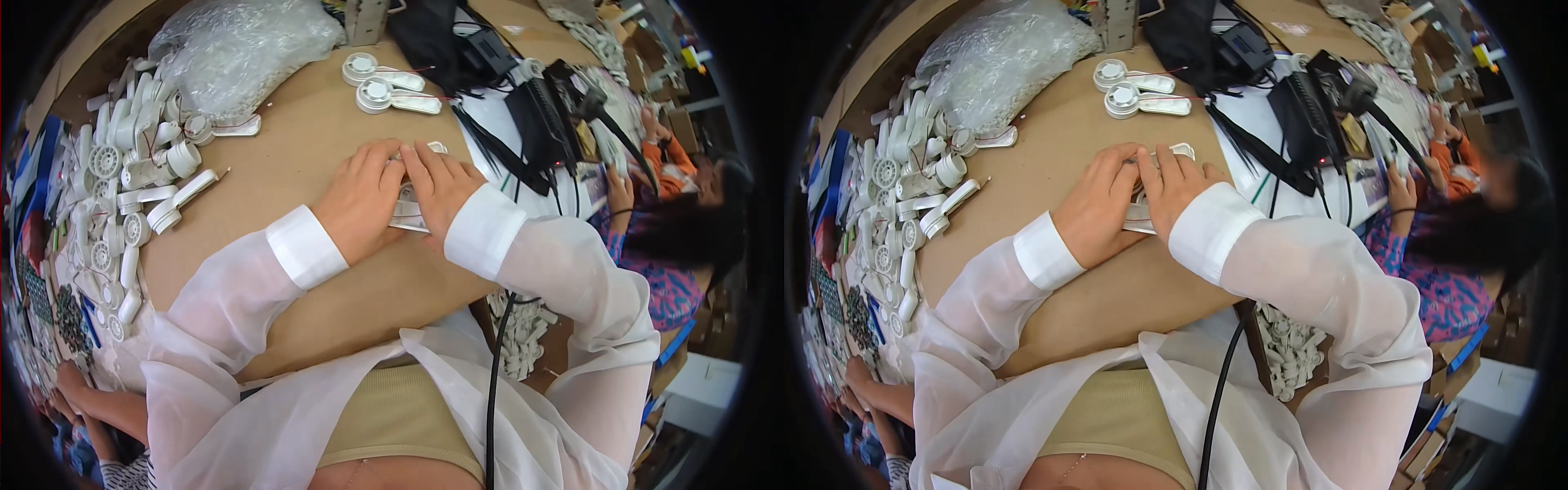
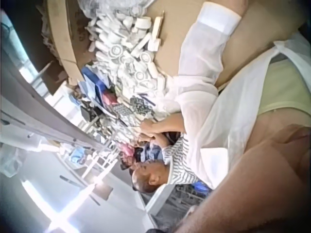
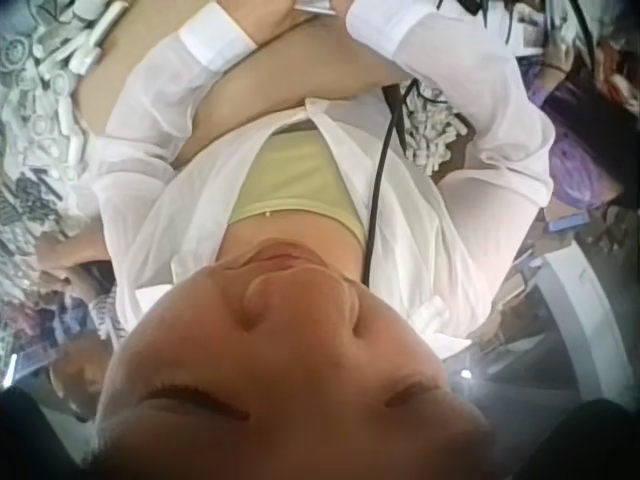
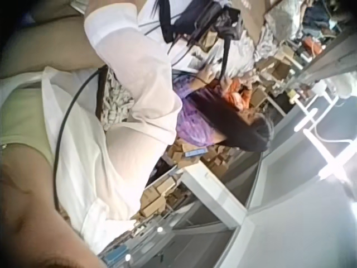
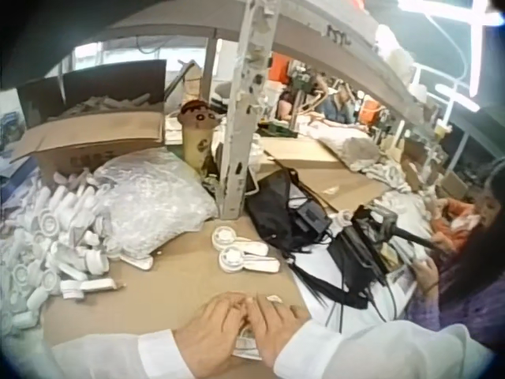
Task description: Soldering wires and small components onto small plastic fan assemblies at a workbench.
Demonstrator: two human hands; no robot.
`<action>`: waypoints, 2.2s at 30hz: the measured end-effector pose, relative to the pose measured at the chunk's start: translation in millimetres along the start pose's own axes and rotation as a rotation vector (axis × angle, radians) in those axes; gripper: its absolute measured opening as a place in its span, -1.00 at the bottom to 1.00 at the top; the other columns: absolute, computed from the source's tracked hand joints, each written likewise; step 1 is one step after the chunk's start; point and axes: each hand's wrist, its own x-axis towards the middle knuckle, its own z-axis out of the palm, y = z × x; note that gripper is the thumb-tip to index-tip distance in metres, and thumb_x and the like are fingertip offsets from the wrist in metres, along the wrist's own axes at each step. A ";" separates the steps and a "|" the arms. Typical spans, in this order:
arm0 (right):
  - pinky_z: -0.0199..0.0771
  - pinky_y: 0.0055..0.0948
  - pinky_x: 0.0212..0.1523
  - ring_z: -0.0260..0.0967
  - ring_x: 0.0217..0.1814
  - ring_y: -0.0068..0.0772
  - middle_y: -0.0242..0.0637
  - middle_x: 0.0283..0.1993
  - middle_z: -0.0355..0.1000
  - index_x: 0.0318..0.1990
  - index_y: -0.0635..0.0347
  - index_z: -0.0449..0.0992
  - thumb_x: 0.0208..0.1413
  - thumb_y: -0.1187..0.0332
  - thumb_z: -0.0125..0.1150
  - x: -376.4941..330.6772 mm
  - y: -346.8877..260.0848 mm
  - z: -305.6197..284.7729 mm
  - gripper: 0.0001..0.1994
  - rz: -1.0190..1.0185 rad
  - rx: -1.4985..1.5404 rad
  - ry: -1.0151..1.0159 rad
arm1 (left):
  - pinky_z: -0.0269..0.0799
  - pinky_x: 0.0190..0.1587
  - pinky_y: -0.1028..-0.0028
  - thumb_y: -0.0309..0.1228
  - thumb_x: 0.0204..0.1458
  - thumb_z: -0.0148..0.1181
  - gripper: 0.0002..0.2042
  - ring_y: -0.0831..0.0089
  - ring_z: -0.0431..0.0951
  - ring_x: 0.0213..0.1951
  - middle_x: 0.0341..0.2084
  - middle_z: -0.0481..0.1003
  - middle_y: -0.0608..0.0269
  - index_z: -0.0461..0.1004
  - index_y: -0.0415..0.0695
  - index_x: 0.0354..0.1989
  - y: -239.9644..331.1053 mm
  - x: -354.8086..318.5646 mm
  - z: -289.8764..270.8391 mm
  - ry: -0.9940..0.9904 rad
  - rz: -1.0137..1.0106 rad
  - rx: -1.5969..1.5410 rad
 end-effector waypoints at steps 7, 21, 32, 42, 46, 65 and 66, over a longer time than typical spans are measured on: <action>0.39 -0.16 0.05 0.22 0.06 0.05 0.09 0.27 0.12 0.27 0.36 0.14 -0.13 0.41 0.22 15.9 37.4 36.1 -0.27 -0.043 0.073 -0.028 | 0.08 0.29 -0.02 -0.41 -0.31 0.48 -0.18 -0.14 0.07 0.31 0.23 0.12 -0.06 0.20 -0.11 0.22 4.5 14.5 21.2 0.129 -0.044 -0.214; 0.48 -0.21 -0.27 0.34 -0.16 -0.13 -0.13 -0.15 0.29 -0.03 0.12 0.31 0.07 0.40 0.09 5.7 74.0 33.0 -0.71 -0.039 0.179 -0.125 | 0.10 0.25 -0.09 -0.23 -0.04 0.24 -0.42 -0.10 0.07 0.32 0.21 0.20 0.04 0.30 0.06 0.23 -84.7 114.0 22.6 0.066 -0.031 0.606; 0.45 -0.32 -0.41 0.45 -0.37 -0.23 -0.26 -0.36 0.39 -0.16 0.08 0.37 -0.04 0.31 0.29 4.7 93.2 66.9 -0.71 0.174 0.397 0.138 | 0.33 -0.01 0.00 -0.31 -0.10 0.24 -0.57 0.04 0.29 0.10 0.06 0.35 0.19 0.38 -0.01 0.02 -77.4 95.4 27.1 -0.119 -0.247 0.643; 0.45 -0.44 -0.38 0.45 -0.34 -0.30 -0.31 -0.29 0.43 -0.12 0.10 0.49 -0.09 0.46 0.26 12.8 77.6 19.2 -0.70 -0.432 0.343 0.151 | 0.33 -0.05 0.05 -0.36 -0.09 0.20 -0.58 0.10 0.30 0.09 -0.02 0.40 0.19 0.34 -0.09 0.00 -82.9 60.5 -5.6 -0.042 -0.261 0.770; 0.49 -0.30 -0.47 0.38 -0.40 -0.30 -0.30 -0.29 0.32 -0.23 0.06 0.41 0.03 0.39 0.14 25.9 49.1 8.3 -0.87 -0.399 0.159 -0.005 | 0.36 -0.01 0.19 -0.47 -0.09 0.25 -0.52 0.16 0.36 0.07 -0.02 0.40 0.19 0.30 -0.11 0.07 -67.7 51.5 -13.4 0.022 -0.322 0.673; 0.26 -0.67 -0.58 0.34 -0.52 -0.53 -0.25 -0.42 0.47 -0.19 0.29 0.50 0.07 0.37 0.33 72.1 49.8 -6.4 -0.78 0.180 1.677 -0.135 | 0.65 -0.24 0.23 -0.49 0.09 0.24 -0.46 0.23 0.56 -0.12 -0.15 0.52 -0.01 0.16 -0.20 0.22 -40.1 24.9 -55.6 -0.057 -0.794 -1.704; 0.25 -0.70 -0.58 0.32 -0.55 -0.55 -0.26 -0.45 0.48 -0.19 0.31 0.52 0.09 0.36 0.33 74.1 50.8 -6.0 -0.78 0.175 1.761 -0.227 | 0.65 -0.25 0.22 -0.50 0.08 0.25 -0.46 0.22 0.56 -0.13 -0.15 0.52 -0.01 0.16 -0.20 0.22 -38.2 25.2 -53.7 -0.093 -0.759 -1.694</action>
